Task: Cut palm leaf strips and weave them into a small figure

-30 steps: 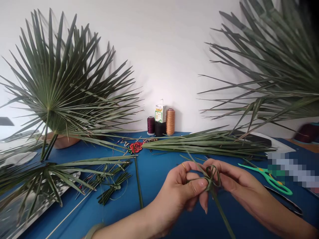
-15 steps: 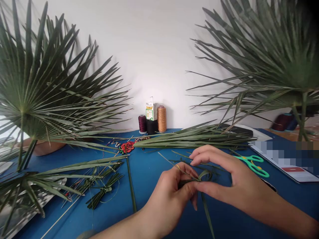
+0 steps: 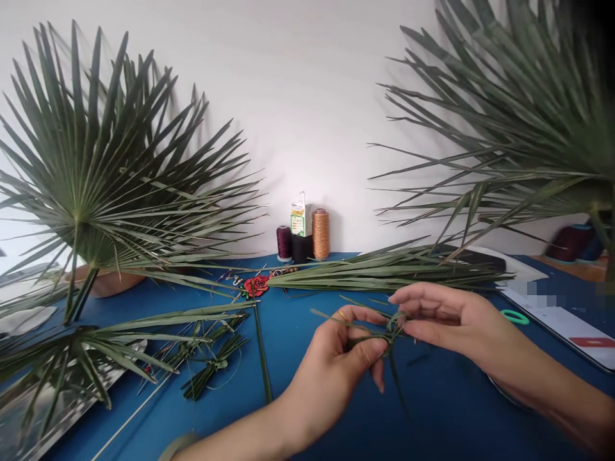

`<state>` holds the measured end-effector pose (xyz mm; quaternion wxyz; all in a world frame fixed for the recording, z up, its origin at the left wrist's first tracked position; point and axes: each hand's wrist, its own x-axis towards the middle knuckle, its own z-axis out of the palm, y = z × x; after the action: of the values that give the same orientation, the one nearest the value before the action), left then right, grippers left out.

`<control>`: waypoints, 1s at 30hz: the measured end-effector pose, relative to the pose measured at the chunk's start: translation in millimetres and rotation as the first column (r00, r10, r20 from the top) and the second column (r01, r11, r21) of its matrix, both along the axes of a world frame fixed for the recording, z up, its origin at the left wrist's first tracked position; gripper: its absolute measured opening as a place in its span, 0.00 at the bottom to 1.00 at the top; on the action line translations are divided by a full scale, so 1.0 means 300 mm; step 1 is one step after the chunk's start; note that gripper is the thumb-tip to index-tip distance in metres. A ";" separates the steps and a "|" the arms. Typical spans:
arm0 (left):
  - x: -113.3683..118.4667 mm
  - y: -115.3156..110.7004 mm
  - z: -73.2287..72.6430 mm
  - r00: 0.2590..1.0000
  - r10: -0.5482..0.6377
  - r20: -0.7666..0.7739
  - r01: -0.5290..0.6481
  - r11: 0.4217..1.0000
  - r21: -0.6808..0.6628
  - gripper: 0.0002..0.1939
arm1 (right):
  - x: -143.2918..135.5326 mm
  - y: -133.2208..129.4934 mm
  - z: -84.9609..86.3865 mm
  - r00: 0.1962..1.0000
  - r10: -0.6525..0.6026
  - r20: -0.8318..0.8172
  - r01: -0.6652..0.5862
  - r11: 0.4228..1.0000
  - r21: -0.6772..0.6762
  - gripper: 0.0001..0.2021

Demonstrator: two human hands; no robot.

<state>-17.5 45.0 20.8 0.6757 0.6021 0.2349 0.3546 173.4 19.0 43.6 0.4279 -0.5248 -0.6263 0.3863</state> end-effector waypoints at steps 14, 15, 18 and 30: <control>-0.012 0.016 0.010 0.971 -0.236 0.034 0.237 0.933 -0.270 0.11 | 0.099 -0.008 0.036 0.965 -0.020 -0.262 0.011 0.999 -0.036 0.10; -0.013 0.017 0.009 0.968 -0.248 0.040 0.249 0.927 -0.280 0.10 | 0.104 -0.012 0.041 0.965 -0.014 -0.263 0.004 0.999 -0.040 0.10; -0.013 0.018 0.002 0.966 -0.251 0.056 0.257 0.932 -0.257 0.10 | 0.118 -0.013 0.058 0.992 -0.020 -0.121 0.012 0.998 -0.065 0.12; -0.018 0.002 0.008 0.992 -0.090 0.090 0.085 0.995 0.059 0.09 | 0.017 -0.073 0.057 0.914 -0.169 0.369 0.124 0.982 0.144 0.25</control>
<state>-23.0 45.6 23.3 0.6839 0.6132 0.1671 0.3583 178.4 -3.0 60.7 0.3565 -0.6091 -0.6777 0.2066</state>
